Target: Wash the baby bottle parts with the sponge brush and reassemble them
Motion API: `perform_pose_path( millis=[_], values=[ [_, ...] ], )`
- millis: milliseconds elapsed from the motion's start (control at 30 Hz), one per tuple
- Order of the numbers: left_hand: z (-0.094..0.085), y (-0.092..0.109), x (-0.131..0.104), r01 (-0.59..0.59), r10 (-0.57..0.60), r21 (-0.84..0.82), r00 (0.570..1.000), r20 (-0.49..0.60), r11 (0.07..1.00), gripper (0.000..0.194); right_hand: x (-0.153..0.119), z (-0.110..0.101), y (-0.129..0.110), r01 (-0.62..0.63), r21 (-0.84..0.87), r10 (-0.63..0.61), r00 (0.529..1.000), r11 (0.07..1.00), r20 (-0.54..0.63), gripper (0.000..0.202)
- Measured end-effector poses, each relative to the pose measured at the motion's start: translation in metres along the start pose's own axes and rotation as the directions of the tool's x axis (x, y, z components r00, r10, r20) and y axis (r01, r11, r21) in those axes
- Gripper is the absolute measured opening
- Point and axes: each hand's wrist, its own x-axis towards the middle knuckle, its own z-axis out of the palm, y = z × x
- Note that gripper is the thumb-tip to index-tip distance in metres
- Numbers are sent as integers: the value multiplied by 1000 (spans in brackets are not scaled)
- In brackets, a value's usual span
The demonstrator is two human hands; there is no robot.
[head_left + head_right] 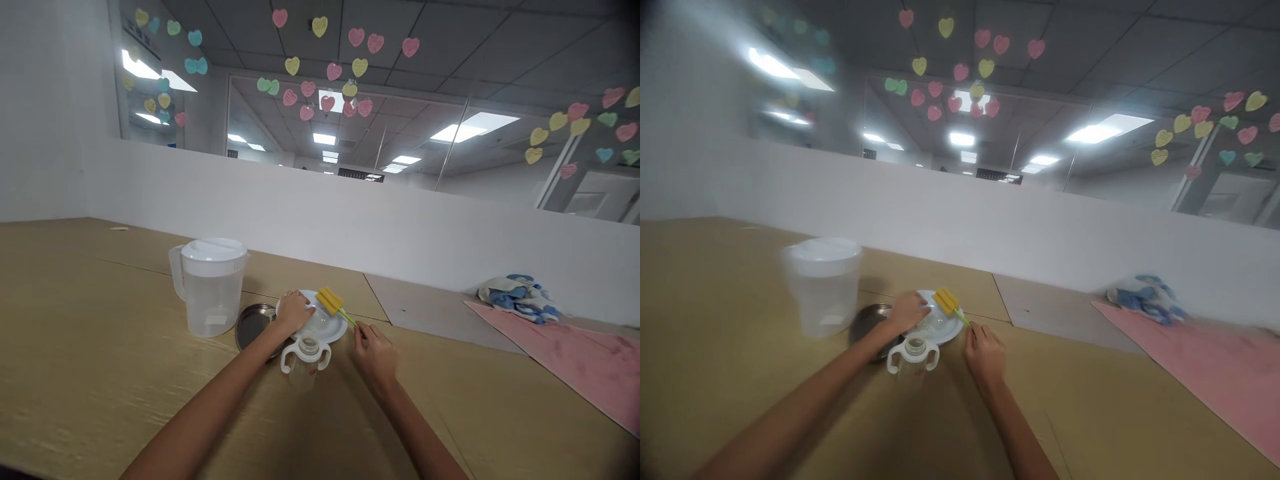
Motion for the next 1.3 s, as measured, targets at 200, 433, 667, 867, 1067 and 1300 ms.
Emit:
perform_pose_path(
  millis=[200,433,667,867,1067,1300],
  values=[
    [20,24,6,-26,24,18,996,83,999,18,3,-5,-2,11,22,-11,1000,1000,-19,29],
    [-26,9,-16,-128,127,-77,992,-9,989,12,7,-13,-5,144,141,-116,975,979,-191,17],
    [-42,-29,-43,-216,179,-153,958,-226,964,41,8,-16,-14,393,80,-373,909,916,-185,18],
    [-41,-30,-52,-545,557,116,819,-134,830,42,4,-13,-9,476,25,-468,872,879,-146,26],
    [-37,-19,-58,-575,583,98,803,-121,812,43,-1,-10,-9,487,39,-473,863,873,-175,32],
    [-38,-22,-61,-414,406,-28,901,-149,910,31,-1,-17,-11,506,44,-486,846,862,-218,34]
  ],
)
